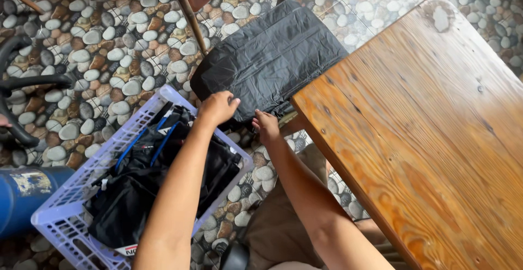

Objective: The person ties a small black bag with a blue strap, then uses a feather duster to clean its surface before placing it in a basket. They then unfold a larger black bag on the table, dust it thoroughly with the feather duster, and fold it back up.

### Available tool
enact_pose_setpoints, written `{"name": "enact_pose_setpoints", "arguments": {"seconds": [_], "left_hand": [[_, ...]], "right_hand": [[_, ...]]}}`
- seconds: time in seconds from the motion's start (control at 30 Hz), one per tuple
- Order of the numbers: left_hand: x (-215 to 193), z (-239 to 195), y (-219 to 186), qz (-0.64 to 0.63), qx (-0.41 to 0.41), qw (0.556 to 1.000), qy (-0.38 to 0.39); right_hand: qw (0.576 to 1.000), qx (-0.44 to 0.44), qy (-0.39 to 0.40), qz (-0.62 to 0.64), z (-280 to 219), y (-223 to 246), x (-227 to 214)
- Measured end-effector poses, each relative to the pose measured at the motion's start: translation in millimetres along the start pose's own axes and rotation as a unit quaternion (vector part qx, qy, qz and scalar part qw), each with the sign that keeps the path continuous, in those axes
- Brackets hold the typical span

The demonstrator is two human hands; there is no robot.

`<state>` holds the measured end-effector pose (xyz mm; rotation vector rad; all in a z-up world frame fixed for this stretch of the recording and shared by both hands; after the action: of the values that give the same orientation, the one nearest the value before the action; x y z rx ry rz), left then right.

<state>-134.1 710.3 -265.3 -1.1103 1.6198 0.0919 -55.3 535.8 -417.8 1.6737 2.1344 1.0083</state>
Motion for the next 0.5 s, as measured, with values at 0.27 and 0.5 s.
{"name": "enact_pose_setpoints", "arguments": {"seconds": [0.27, 0.5], "left_hand": [[23, 29, 6, 0.029, -0.034, 0.997, 0.067], [14, 34, 21, -0.007, -0.084, 0.995, 0.048]], "right_hand": [[0.991, 0.049, -0.113, -0.056, 24, -16, -4], [0.981, 0.104, -0.134, -0.095, 51, -29, 3]]}}
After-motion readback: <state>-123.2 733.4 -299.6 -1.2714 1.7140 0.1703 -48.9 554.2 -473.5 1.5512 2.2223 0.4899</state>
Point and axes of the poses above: each hand's wrist, its own z-axis towards the middle knuckle, its own x-axis out of the palm, y = z × x, the point moved 10 cm from there along z, towards the middle knuckle, and after that the axes turned 2 degrees about -z, right-handed, at the moved point
